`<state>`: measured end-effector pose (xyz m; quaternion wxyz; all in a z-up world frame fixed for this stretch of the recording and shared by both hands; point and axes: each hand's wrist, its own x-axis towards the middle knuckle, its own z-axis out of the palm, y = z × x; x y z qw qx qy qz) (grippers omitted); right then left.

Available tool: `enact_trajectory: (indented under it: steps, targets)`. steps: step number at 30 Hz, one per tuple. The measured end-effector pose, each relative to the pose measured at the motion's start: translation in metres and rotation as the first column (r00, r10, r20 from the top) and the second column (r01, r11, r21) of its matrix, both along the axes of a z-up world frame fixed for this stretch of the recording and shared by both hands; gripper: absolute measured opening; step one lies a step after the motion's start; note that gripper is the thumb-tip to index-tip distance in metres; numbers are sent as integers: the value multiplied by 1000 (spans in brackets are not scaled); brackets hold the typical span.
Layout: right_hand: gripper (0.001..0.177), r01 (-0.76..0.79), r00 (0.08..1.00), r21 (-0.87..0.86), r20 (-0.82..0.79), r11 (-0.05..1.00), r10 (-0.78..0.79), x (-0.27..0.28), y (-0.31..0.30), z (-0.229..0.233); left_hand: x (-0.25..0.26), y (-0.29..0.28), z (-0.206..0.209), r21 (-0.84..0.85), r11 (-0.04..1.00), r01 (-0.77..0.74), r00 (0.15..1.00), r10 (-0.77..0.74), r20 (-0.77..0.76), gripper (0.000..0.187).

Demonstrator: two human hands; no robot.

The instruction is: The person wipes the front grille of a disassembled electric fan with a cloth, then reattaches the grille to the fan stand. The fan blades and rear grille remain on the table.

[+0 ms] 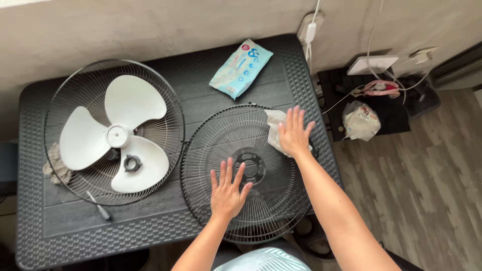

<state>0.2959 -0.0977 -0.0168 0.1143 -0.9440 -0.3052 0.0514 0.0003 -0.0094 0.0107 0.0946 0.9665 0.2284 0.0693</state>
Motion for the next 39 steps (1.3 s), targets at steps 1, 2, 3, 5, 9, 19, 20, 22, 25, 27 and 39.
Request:
enact_trajectory:
  steps: [1,2,3,5,9,19,20,22,25,27,39]
  targets:
    - [70,22,995,-57,97,998,-16,-3,1,1,-1,0,0,-8,1000,2,1000,-2,3,70]
    - [72,12,989,7,149,1000,-13,-11,-1,2,-1,-1,1,-16,1000,4,1000,-4,5,70]
    - [73,-5,978,75,209,997,-11,-20,-2,4,2,1,2,-19,1000,2,1000,-2,16,70]
    - [61,-25,990,198,139,980,-3,-36,-8,4,4,3,2,-13,1000,3,1000,-2,23,70]
    - [44,-135,988,322,-31,937,153,-51,-23,5,2,1,0,-31,1000,-5,1000,5,-4,69]
    - [57,-712,699,86,3,697,715,-105,-33,43,3,1,-2,-27,1000,6,999,-5,32,69]
    - [58,-670,737,83,-49,738,674,-96,-31,45,2,2,-1,-30,1000,8,999,-7,36,69]
    - [60,-571,803,65,-161,818,573,-66,-30,47,1,1,-1,-38,999,17,1000,-16,26,69]
    - [61,-476,878,-1,63,879,475,-29,-16,34,0,1,0,-49,999,18,1000,-18,0,69]
    - [59,-393,917,95,-31,915,397,-13,-6,19,0,1,1,-58,998,15,1000,-16,-7,69]
    - [63,-328,944,227,44,917,327,-114,-31,23,3,2,1,-25,1000,-8,997,10,73,69]
